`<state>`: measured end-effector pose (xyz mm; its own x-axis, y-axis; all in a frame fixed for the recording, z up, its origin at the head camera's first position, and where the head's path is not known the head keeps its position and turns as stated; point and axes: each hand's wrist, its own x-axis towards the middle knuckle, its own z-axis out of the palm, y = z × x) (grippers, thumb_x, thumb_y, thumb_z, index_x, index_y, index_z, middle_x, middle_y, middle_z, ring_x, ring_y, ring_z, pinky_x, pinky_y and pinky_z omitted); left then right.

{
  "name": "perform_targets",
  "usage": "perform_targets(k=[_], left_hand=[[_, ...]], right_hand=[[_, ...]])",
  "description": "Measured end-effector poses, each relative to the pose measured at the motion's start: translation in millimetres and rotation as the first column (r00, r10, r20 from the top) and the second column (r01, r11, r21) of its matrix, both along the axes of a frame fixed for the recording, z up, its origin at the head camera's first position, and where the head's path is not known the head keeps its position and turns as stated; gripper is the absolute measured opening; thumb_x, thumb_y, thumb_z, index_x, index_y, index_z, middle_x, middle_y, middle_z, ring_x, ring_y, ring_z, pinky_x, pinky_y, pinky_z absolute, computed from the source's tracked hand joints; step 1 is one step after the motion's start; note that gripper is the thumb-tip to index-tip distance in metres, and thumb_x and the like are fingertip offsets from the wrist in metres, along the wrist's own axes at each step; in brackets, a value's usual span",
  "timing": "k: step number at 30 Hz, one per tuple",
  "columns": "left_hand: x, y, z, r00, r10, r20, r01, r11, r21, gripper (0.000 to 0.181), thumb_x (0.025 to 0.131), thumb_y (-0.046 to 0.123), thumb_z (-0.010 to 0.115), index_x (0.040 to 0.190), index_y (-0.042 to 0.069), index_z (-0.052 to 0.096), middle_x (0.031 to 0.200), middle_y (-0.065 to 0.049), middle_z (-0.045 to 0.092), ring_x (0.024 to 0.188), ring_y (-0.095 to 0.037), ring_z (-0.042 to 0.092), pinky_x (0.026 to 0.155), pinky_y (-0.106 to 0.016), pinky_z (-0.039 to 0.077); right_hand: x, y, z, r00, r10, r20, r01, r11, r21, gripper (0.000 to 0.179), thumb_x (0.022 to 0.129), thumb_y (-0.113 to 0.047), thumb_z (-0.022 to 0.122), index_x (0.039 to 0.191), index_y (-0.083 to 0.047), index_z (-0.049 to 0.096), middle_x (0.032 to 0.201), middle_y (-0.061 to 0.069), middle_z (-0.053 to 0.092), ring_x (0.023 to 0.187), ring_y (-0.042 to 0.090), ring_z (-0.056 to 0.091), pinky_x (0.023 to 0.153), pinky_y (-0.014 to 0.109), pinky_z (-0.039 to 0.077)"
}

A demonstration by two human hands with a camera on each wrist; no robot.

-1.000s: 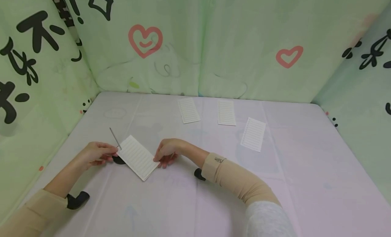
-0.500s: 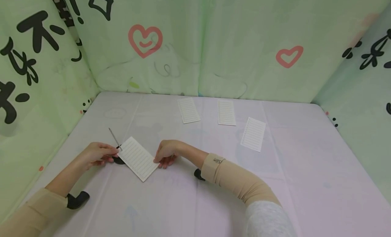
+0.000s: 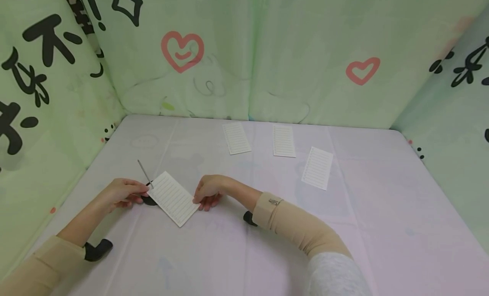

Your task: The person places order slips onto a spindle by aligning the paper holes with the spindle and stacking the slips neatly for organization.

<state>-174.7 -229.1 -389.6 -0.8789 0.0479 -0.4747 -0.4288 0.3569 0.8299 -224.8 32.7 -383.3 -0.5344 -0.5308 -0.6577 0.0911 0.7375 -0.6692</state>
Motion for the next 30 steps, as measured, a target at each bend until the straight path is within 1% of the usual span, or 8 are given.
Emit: perform_targets(k=[5,9,11,14,16,21,24,30], left_hand=[[-0.5,0.9,-0.6,1.000,0.015,0.011,-0.015,1.000,-0.005,0.027,0.083,0.019,0.065,0.100,-0.002,0.062,0.070,0.006,0.065,0.057,-0.005,0.058,0.049,-0.019,0.040],[0.1,3.1,0.7,0.999,0.029,0.016,-0.028,1.000,-0.007,0.026,0.085,0.017,0.064,0.102,-0.002,0.061,0.070,0.007,0.065,0.056,-0.005,0.058,0.048,-0.019,0.039],[0.3,3.5,1.2,0.999,0.028,0.016,-0.028,1.000,-0.006,0.027,0.085,0.017,0.064,0.102,-0.003,0.061,0.070,0.007,0.064,0.056,-0.005,0.058,0.048,-0.019,0.039],[0.0,3.2,0.5,0.999,0.032,0.015,-0.032,0.999,-0.009,0.028,0.085,0.018,0.064,0.104,-0.003,0.060,0.070,0.007,0.064,0.056,-0.005,0.058,0.048,-0.019,0.040],[-0.2,2.7,0.2,0.999,0.028,0.016,-0.028,1.000,-0.009,0.029,0.085,0.018,0.063,0.104,-0.004,0.060,0.070,0.007,0.065,0.056,-0.005,0.058,0.048,-0.019,0.040],[-0.8,1.9,-0.2,0.999,0.025,0.023,-0.025,1.000,-0.011,0.029,0.086,0.018,0.063,0.104,-0.004,0.059,0.070,0.006,0.065,0.057,-0.005,0.058,0.049,-0.019,0.040],[-1.1,1.5,-0.2,0.999,0.028,0.025,-0.028,1.000,-0.014,0.028,0.086,0.018,0.062,0.104,-0.003,0.060,0.071,0.006,0.065,0.057,-0.006,0.058,0.049,-0.019,0.041],[-2.4,0.5,-1.3,0.999,0.028,0.023,-0.027,1.000,-0.013,0.028,0.086,0.018,0.062,0.104,-0.003,0.059,0.071,0.006,0.065,0.057,-0.006,0.058,0.050,-0.019,0.041]], right_hand=[[-1.9,5.3,2.1,0.999,-0.003,-0.051,0.001,1.000,-0.024,0.009,0.088,-0.011,0.059,0.089,-0.005,0.065,0.068,0.003,0.062,0.056,0.011,0.058,0.051,0.020,0.046],[-10.3,13.9,5.6,0.974,-0.020,-0.228,-0.002,0.995,-0.097,0.013,0.089,-0.012,0.058,0.096,-0.003,0.065,0.075,0.005,0.063,0.061,0.014,0.057,0.055,0.022,0.046],[-18.6,20.0,7.2,0.921,-0.032,-0.388,-0.014,0.993,-0.114,0.015,0.089,-0.012,0.058,0.100,-0.003,0.063,0.081,0.007,0.063,0.067,0.015,0.057,0.058,0.023,0.045],[-35.7,29.9,9.8,0.795,-0.059,-0.604,0.011,0.997,-0.083,0.022,0.090,-0.013,0.057,0.108,-0.002,0.059,0.093,0.012,0.063,0.078,0.021,0.058,0.067,0.028,0.047],[-48.2,36.8,11.1,0.725,-0.067,-0.685,0.061,0.998,-0.034,0.028,0.091,-0.015,0.056,0.116,-0.002,0.054,0.104,0.015,0.060,0.089,0.025,0.057,0.076,0.033,0.046],[-79.2,50.7,8.7,0.626,0.027,-0.779,0.153,0.976,0.157,0.044,0.093,-0.026,0.053,0.131,-0.007,0.041,0.129,0.017,0.045,0.113,0.033,0.046,0.088,0.046,0.041],[-95.4,55.6,4.7,0.603,0.099,-0.791,0.187,0.947,0.262,0.049,0.095,-0.031,0.049,0.136,-0.009,0.035,0.137,0.016,0.037,0.122,0.034,0.038,0.095,0.049,0.036],[-119.6,58.7,-0.7,0.627,0.140,-0.766,0.239,0.902,0.361,0.055,0.096,-0.036,0.045,0.140,-0.008,0.027,0.141,0.016,0.030,0.129,0.035,0.027,0.104,0.051,0.024]])
